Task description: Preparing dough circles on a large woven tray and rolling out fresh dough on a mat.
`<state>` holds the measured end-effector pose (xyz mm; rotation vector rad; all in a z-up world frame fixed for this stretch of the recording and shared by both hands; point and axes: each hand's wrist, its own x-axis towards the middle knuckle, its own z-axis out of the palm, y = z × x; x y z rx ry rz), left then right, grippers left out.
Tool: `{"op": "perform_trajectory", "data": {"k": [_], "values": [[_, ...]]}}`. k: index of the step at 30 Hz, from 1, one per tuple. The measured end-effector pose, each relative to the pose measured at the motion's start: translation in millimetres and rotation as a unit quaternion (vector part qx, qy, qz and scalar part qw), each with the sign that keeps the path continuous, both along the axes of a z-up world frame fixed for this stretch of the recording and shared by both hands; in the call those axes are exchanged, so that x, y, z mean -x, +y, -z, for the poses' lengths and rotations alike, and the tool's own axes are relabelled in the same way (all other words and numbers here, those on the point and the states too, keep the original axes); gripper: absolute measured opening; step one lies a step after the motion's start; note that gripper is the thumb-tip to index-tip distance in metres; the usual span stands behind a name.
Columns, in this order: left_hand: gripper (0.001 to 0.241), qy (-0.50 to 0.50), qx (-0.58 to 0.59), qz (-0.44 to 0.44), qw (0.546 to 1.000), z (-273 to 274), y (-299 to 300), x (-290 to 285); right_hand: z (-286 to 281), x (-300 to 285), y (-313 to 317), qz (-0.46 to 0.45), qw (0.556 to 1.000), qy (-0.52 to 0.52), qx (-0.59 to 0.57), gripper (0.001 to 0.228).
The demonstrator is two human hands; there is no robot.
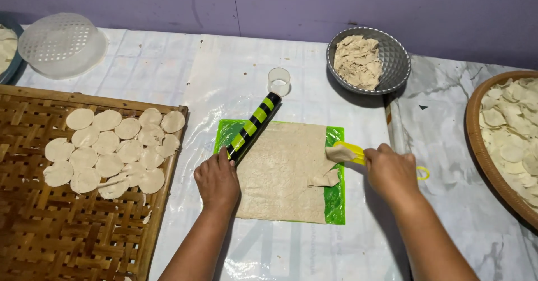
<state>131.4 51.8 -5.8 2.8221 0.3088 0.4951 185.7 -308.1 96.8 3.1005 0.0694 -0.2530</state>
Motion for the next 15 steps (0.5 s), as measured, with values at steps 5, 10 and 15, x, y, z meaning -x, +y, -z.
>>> {"op": "perform_trajectory", "data": {"k": [5, 10, 15], "values": [[0.048, 0.016, 0.005, 0.0, 1.0, -4, -1, -3, 61, 67, 29, -0.034, 0.993, -0.102, -0.05, 0.054], [0.047, 0.054, -0.048, -0.003, 0.997, 5, -5, -21, 85, 92, 40, 0.02, 0.992, -0.063, -0.111, 0.054], [0.066, 0.075, 0.054, 0.017, 0.996, -8, -12, -44, 65, 104, -23, 0.113, 0.972, -0.106, -0.175, 0.05]]}}
